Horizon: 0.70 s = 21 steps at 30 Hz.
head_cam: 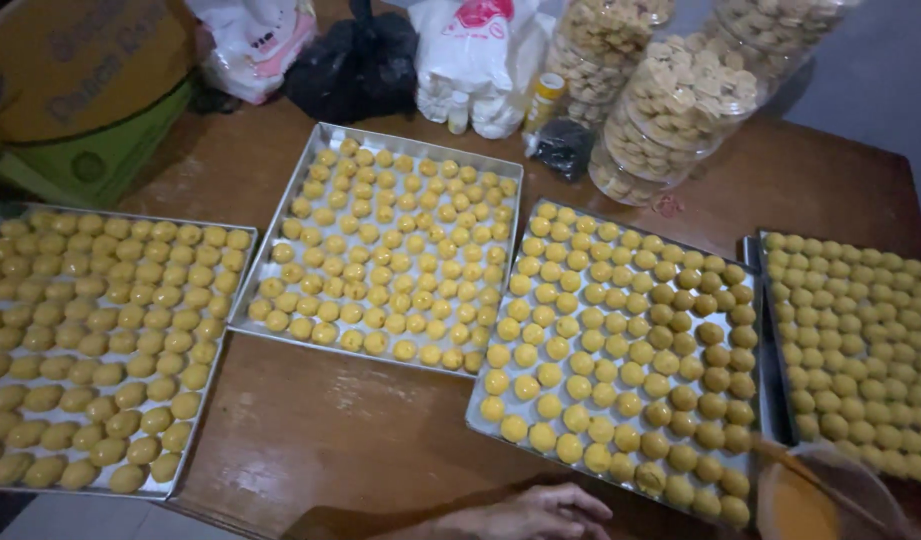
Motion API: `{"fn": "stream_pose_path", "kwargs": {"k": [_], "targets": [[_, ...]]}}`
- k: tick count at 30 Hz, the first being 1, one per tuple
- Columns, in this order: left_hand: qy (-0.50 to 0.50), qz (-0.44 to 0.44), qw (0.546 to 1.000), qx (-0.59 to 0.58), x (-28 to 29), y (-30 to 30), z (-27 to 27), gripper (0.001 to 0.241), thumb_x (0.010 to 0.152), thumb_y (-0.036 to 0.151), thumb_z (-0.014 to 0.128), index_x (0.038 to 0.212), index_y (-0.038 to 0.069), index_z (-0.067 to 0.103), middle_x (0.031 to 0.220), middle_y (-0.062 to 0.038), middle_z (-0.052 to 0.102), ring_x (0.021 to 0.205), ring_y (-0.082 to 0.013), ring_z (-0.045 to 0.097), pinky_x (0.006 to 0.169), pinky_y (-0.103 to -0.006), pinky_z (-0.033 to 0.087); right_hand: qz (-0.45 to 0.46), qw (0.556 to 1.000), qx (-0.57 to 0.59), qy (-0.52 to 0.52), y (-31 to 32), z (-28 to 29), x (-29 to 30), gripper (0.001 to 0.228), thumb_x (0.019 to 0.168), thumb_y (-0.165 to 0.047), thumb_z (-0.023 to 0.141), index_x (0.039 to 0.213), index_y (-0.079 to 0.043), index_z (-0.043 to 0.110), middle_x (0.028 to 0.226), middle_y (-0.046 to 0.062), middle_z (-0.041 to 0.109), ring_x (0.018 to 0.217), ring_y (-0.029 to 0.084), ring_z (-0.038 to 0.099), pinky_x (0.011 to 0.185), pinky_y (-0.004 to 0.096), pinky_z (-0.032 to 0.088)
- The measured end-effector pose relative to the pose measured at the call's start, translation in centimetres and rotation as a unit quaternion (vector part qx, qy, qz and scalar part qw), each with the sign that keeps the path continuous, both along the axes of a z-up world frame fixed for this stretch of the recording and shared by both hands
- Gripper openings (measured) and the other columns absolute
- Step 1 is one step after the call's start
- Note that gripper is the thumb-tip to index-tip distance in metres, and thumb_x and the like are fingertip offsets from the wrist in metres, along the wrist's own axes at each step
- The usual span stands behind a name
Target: Brushing egg wash onto small round cookies on baking trays using a pastry brush
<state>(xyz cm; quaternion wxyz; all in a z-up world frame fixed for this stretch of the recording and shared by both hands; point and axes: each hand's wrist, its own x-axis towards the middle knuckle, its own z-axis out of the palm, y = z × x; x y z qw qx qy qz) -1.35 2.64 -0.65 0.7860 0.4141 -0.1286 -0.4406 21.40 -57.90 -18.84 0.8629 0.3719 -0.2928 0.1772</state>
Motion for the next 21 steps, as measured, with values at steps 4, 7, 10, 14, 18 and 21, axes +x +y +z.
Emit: {"fn": "stream_pose_path", "kwargs": {"k": [4,7,10,14,18,21], "targets": [[-0.017,0.006,0.999,0.033,0.5,0.5,1.7,0.047,0.105,0.029,0.058,0.148,0.012,0.051,0.140,-0.005,0.062,0.131,-0.0074,0.057,0.109,-0.0179,0.044,-0.013,0.983,-0.171,0.070,-1.1,3.3,1.1,0.032,0.116,-0.044,0.052,0.087,-0.034,0.055,0.079,-0.009,0.052,0.071,0.008,0.049,0.079,0.029,0.041],[-0.037,-0.003,0.996,0.082,0.6,0.0,0.6,0.048,0.103,0.031,0.057,0.148,0.012,0.052,0.141,-0.004,0.061,0.130,-0.0065,0.056,0.109,-0.0179,0.044,-0.031,0.947,-0.294,0.125,-2.3,6.4,-0.1,0.028,0.114,-0.045,0.051,0.089,-0.034,0.057,0.083,-0.008,0.054,0.075,0.010,0.051,0.081,0.031,0.042],[-0.005,-0.002,1.000,-0.014,0.2,-1.2,-3.0,0.054,0.104,0.032,0.061,0.153,0.013,0.051,0.138,-0.006,0.063,0.129,-0.0079,0.059,0.110,-0.0200,0.043,-0.051,0.892,-0.412,0.179,-4.0,9.2,-2.1,0.024,0.112,-0.045,0.050,0.092,-0.033,0.058,0.086,-0.007,0.056,0.080,0.012,0.053,0.083,0.032,0.043],[0.030,-0.003,0.999,-0.013,0.0,-1.0,-1.8,0.049,0.104,0.025,0.058,0.150,0.012,0.050,0.139,-0.004,0.063,0.127,-0.0050,0.059,0.103,-0.0154,0.043,-0.076,0.792,-0.554,0.247,-7.4,11.7,-4.1,0.021,0.109,-0.045,0.049,0.096,-0.033,0.060,0.091,-0.005,0.058,0.085,0.014,0.056,0.086,0.034,0.044],[-0.008,-0.012,0.998,0.055,0.3,0.6,2.7,0.045,0.103,0.031,0.053,0.147,0.017,0.051,0.138,-0.001,0.064,0.122,-0.0018,0.054,0.103,-0.0177,0.041,-0.099,0.661,-0.676,0.309,-10.9,12.7,-6.3,0.020,0.105,-0.046,0.048,0.100,-0.033,0.062,0.096,-0.004,0.061,0.091,0.016,0.059,0.089,0.035,0.046],[0.149,-0.006,0.988,-0.045,-0.2,-0.7,-0.1,0.050,0.103,0.028,0.064,0.148,0.014,0.048,0.139,-0.009,0.065,0.109,-0.0118,0.069,0.084,-0.0181,0.053,-0.124,0.538,-0.746,0.372,-13.4,11.6,-11.5,0.021,0.103,-0.046,0.047,0.103,-0.033,0.063,0.100,-0.003,0.063,0.095,0.018,0.061,0.091,0.037,0.047]]}}
